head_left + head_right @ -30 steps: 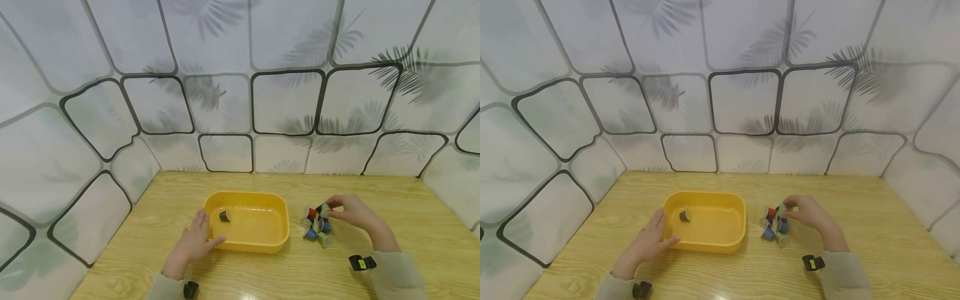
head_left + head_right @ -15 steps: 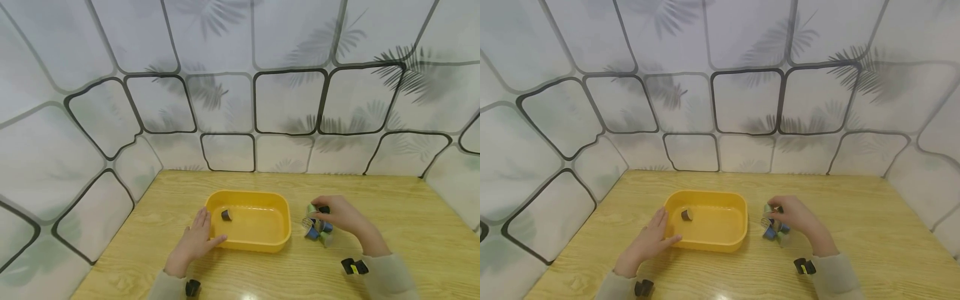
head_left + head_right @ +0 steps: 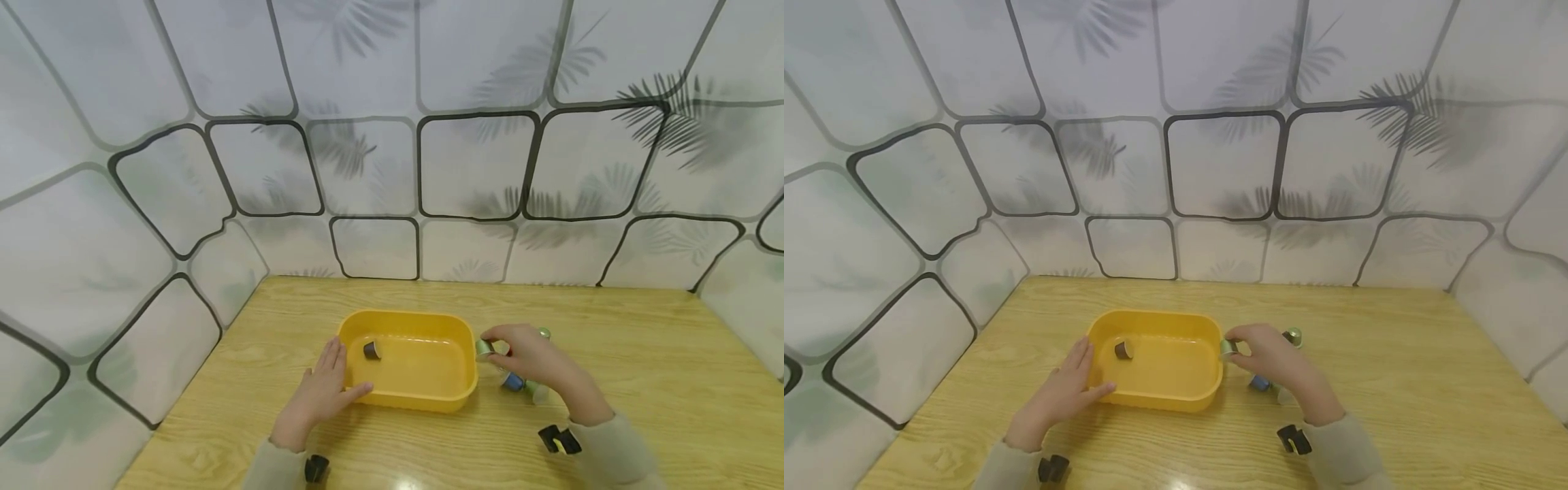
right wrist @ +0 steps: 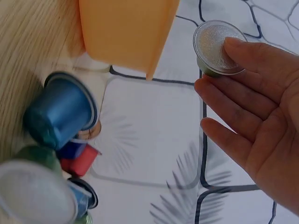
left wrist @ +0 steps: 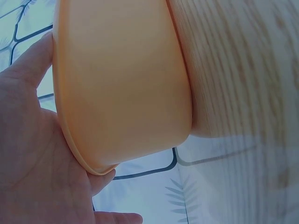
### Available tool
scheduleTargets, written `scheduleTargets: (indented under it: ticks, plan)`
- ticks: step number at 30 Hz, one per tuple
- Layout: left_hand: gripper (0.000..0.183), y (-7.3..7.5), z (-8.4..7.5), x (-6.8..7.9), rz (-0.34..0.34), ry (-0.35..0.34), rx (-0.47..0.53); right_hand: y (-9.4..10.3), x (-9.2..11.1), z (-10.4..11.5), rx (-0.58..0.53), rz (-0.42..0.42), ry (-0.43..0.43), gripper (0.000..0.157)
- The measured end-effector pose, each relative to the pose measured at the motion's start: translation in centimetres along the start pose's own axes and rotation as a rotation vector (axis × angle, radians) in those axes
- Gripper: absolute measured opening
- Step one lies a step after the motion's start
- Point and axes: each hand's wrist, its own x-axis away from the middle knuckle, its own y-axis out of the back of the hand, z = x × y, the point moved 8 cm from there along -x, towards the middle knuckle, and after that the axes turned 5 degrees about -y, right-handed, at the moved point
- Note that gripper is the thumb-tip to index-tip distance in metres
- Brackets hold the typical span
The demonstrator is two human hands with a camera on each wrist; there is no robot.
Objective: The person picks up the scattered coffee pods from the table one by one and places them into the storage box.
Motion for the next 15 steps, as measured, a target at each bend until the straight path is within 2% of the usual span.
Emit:
scheduleTargets:
  ticks: [6,15]
  plan:
    - [0.089,0.0,0.0,-0.1,0.003,0.000,-0.003,-1.2,-1.0,1.4,0.023,0.009,0.070,0.025]
    - [0.089,0.0,0.1,0.0,0.002,-0.008,-0.004,-2.9,-2.2,2.7,0.041,0.057,0.095,0.024]
